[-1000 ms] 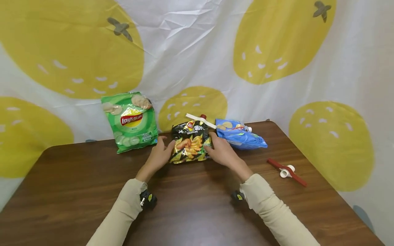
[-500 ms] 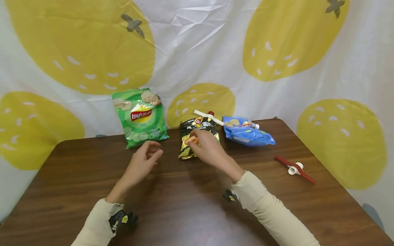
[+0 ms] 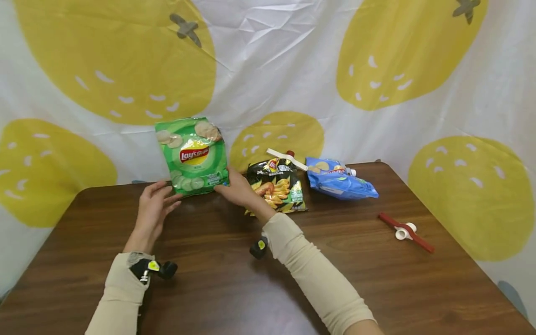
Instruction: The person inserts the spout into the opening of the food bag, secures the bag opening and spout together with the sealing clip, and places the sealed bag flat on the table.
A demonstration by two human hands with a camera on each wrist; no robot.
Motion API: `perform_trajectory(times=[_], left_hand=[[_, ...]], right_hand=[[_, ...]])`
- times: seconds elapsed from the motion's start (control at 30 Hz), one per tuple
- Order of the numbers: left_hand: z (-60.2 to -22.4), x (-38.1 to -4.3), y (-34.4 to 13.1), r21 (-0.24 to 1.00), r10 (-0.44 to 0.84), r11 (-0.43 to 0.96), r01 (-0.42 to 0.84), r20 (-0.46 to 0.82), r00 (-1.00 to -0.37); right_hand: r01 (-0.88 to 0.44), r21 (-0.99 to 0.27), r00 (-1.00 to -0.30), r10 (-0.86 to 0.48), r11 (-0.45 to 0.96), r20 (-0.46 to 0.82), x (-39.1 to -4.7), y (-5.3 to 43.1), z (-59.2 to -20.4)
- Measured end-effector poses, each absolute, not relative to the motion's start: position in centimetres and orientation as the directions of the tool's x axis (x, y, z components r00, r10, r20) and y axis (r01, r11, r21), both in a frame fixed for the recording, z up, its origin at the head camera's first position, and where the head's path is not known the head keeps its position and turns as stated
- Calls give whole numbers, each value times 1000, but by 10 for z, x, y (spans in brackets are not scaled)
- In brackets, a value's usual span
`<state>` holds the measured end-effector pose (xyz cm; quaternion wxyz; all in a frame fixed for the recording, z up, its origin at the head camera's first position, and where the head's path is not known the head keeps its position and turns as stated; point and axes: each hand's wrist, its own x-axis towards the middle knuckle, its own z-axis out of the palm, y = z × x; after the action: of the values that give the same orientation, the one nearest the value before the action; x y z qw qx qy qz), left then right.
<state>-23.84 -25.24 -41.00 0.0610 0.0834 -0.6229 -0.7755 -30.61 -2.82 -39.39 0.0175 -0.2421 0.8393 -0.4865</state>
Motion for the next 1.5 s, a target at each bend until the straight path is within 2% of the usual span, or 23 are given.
perform_trajectory(times=[0.1, 0.2, 0.33, 0.47, 0.57, 0.77, 0.87, 1.07, 1.17, 1.3, 1.5], left_hand=[[-420, -240, -259, 960, -126, -267, -82, -119, -985], [-427, -242, -261, 942, -15, -306, -134, -146, -989], [-431, -247, -260, 923, 58, -359, -135, -123, -991], [-429, -252, -259, 936, 69, -336, -107, -89, -994], [-430, -253, -258, 972, 61, -223, -79, -67, -996], [-436, -256, -252, 988, 79, 141, 57, 46, -996], [-439, -255, -254, 976, 57, 202, 75, 65, -996], [-438, -252, -258, 954, 24, 292, 61, 57, -998], [-434, -251, -255, 940, 15, 335, 66, 64, -998], [-426, -248, -250, 897, 1, 433, 91, 100, -995], [-403, -237, -247, 749, -59, 635, 186, 287, -956]], right_hand=[[-328, -879, -901, -395, 346, 180, -308, -33, -406], [-259, -900, -927, -351, 350, 130, -307, -30, -415], [-219, -902, -945, -311, 373, 101, -306, -24, -419], [-219, -904, -955, -270, 367, 122, -307, -21, -414], [-190, -904, -968, -227, 384, 107, -307, -21, -412], [-144, -870, -985, -155, 471, 80, -300, -24, -410], [-136, -869, -987, -143, 476, 76, -298, -24, -412], [-189, -912, -971, -207, 364, 119, -296, -22, -407], [-285, -868, -944, -274, 406, 182, -295, -19, -397], [-372, -761, -917, -338, 532, 212, -291, -17, -381], [-427, -663, -896, -383, 615, 222, -281, -14, -358]])
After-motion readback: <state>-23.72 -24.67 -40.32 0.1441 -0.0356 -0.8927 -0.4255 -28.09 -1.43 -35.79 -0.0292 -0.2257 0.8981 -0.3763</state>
